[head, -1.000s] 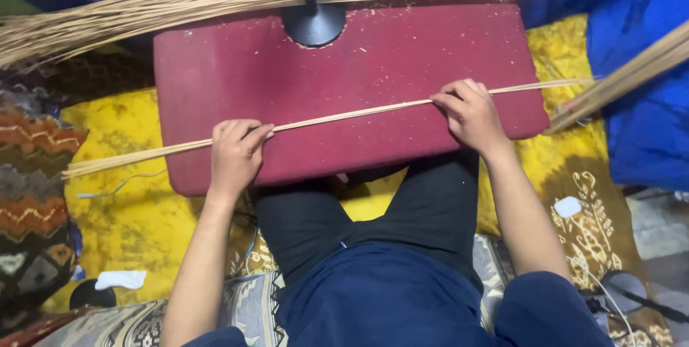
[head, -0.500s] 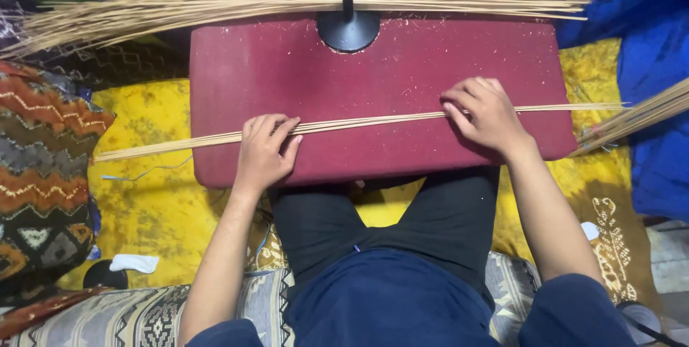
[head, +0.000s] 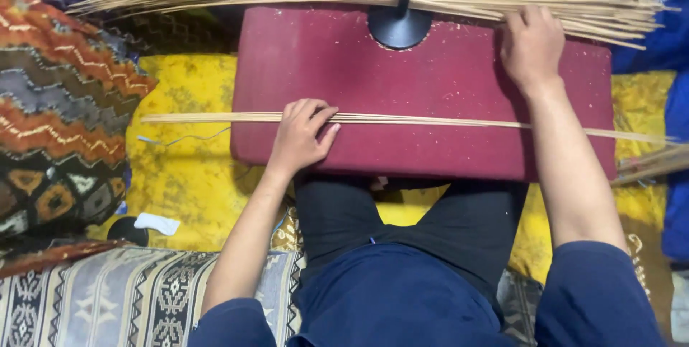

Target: Shaping and weaving rattan sticks to create a structured furniture component.

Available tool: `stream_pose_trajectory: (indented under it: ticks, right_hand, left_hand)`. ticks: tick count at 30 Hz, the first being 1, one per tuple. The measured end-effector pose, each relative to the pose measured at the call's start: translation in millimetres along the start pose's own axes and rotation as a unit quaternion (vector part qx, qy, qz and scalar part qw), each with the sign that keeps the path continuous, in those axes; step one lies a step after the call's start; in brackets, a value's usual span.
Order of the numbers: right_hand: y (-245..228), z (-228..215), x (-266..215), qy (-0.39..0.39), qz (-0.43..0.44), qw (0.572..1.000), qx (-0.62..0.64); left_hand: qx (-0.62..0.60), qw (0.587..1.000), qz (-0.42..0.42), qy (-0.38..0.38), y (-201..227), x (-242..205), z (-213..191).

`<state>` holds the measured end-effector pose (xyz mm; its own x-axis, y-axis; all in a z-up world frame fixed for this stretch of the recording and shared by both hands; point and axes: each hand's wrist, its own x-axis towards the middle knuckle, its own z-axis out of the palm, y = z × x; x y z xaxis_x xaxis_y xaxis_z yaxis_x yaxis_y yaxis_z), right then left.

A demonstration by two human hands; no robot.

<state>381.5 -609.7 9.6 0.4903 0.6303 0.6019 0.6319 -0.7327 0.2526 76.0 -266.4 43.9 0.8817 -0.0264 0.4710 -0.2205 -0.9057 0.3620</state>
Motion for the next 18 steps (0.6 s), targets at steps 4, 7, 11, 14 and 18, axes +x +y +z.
stream_pose_trajectory:
  ticks: [4, 7, 11, 14, 18]
  right_hand:
    - [15, 22, -4, -0.080, 0.005, 0.995, -0.062]
    - [20, 27, -10, -0.075, 0.020, 0.994, -0.072]
    - [21, 27, -10, -0.052, 0.016, 0.995, -0.080]
    - [23, 26, -11, -0.048, 0.022, 0.996, -0.074]
    - [23, 18, -8, -0.029, 0.050, 0.998, -0.014]
  left_hand:
    - [-0.005, 1.000, -0.008, -0.008, -3, 0, 2]
    - [-0.003, 1.000, -0.013, -0.012, -3, -1, 3]
    - [-0.008, 1.000, -0.006, -0.008, -2, -1, 2]
    - [-0.011, 1.000, -0.002, 0.000, -1, 0, 2]
    - [-0.004, 1.000, -0.001, 0.003, 1, -1, 3]
